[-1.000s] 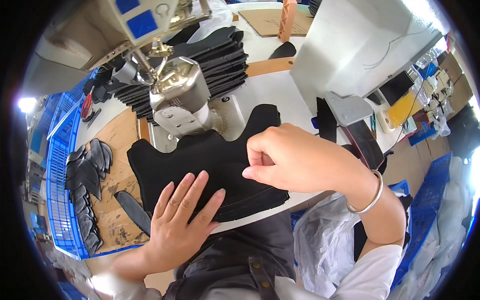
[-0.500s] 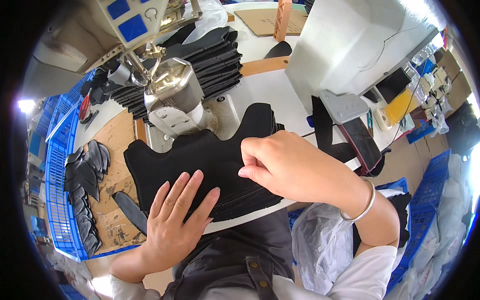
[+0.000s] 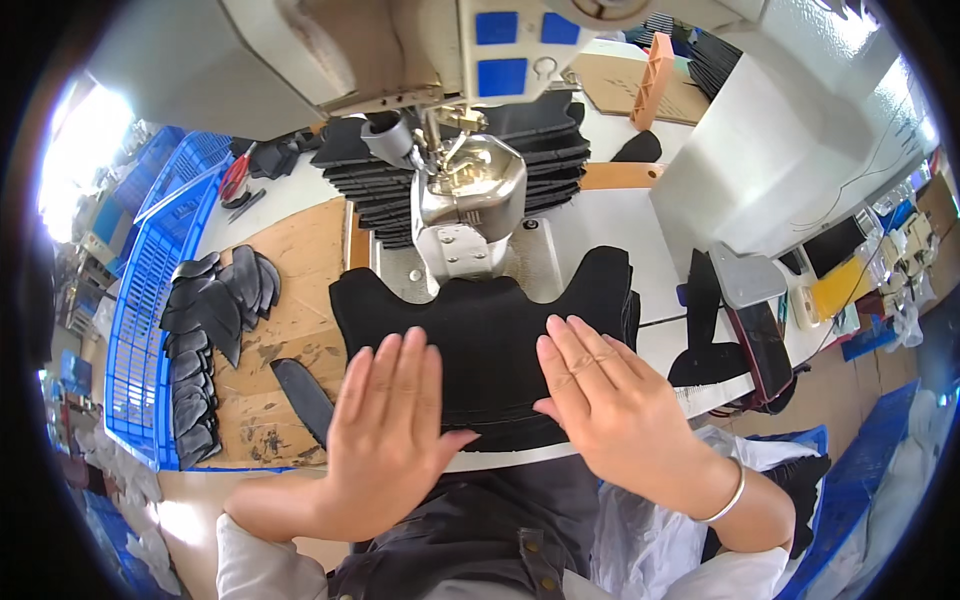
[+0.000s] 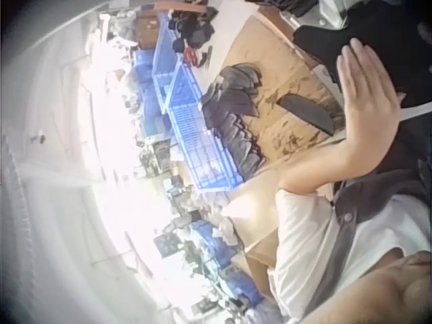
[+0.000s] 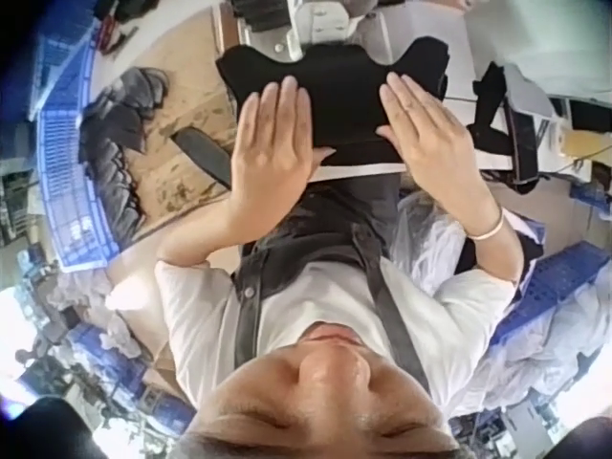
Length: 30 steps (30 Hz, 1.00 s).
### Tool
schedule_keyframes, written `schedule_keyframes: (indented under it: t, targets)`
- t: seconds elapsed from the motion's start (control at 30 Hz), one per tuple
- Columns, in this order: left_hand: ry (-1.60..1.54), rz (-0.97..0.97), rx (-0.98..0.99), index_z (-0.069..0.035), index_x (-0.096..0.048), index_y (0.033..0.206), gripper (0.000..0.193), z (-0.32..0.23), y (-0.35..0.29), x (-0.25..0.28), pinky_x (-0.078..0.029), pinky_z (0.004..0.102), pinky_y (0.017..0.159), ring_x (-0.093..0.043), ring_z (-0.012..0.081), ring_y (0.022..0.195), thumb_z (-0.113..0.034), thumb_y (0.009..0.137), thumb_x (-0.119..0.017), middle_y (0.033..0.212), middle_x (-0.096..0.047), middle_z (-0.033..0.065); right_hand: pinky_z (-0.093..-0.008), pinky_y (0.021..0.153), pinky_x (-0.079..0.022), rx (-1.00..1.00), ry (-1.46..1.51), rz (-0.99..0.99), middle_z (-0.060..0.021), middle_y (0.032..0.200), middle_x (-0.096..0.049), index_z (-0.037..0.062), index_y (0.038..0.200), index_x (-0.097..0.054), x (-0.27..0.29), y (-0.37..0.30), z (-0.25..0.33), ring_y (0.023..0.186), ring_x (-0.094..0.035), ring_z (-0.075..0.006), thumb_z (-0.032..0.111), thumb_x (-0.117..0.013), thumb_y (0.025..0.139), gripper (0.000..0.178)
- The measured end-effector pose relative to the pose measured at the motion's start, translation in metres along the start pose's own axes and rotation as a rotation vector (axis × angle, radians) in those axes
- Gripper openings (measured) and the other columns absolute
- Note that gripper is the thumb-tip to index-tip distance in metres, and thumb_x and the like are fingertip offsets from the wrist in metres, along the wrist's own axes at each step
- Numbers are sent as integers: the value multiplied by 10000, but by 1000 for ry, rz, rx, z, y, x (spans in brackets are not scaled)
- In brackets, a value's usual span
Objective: Operating a stitching machine to join black shoe upper components.
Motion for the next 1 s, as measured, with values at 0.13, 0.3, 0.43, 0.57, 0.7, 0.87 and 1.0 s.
schedule_keyframes:
  t: [0.13, 0.3, 0.43, 0.57, 0.7, 0.87, 1.0]
  targets:
    - [24, -9, 22, 113, -575, 1161, 769, 21, -5, 11, -352, 471, 1063, -541, 365, 1158, -477, 685, -705, 1252, -557, 240, -362, 826, -549, 223, -91, -91, -223, 1068, -657, -60, 1017, -635, 4, 13, -13, 987, -660, -310, 234, -652, 862, 333]
    - [49, -271, -173, 35, -622, 1127, 424, 51, 5, 45, -411, 430, 1001, -612, 283, 1024, -168, 763, -547, 1165, -621, 175, -367, 788, -555, 316, -240, -410, -170, 940, -693, -6, 957, -623, 36, 32, -2, 893, -679, -285, 212, -541, 949, 233]
    - [29, -366, 370, 21, -649, 1065, 293, 135, -19, 78, -511, 397, 792, -662, 329, 866, -26, 785, -578, 971, -688, 180, -342, 723, -567, 171, -35, -484, -164, 1025, -684, 8, 1017, -606, 42, 16, 4, 921, -674, -284, 181, -591, 909, 204]
    - [70, -390, 663, -48, -654, 1098, 276, 185, 4, 81, -498, 412, 793, -644, 348, 909, -60, 833, -578, 1000, -682, 140, -318, 688, -574, 110, 96, -444, -146, 1062, -670, 14, 984, -617, 30, 9, 7, 921, -669, -284, 96, -672, 782, 225]
    - [279, -529, 277, -74, -616, 1006, 201, 193, 94, 38, -487, 413, 837, -628, 295, 933, -67, 834, -513, 902, -653, 101, -324, 711, -585, 133, 164, -385, -126, 1039, -669, 18, 921, -635, 19, 14, 20, 913, -667, -280, 54, -694, 728, 205]
    - [-283, -411, -257, -41, -608, 984, 159, 150, 136, -8, -430, 449, 938, -596, 306, 955, -152, 873, -590, 976, -646, 95, -324, 718, -589, 142, 267, -369, -122, 1014, -671, 21, 905, -647, 10, 16, 35, 920, -664, -266, 16, -717, 686, 230]
    - [-106, -650, -172, -50, -588, 923, 213, 145, 82, 12, -451, 410, 846, -588, 280, 893, -228, 836, -666, 901, -607, 86, -314, 709, -587, 182, 251, -398, -111, 988, -675, 42, 895, -652, -1, -3, 42, 935, -655, -247, 9, -695, 728, 175]
Point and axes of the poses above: each hand's wrist, its own y-axis towards the middle knuckle, its own x-axis out of the back of the hand, z = x × y, the point moved 1 cm from there along y, towards the middle knuckle
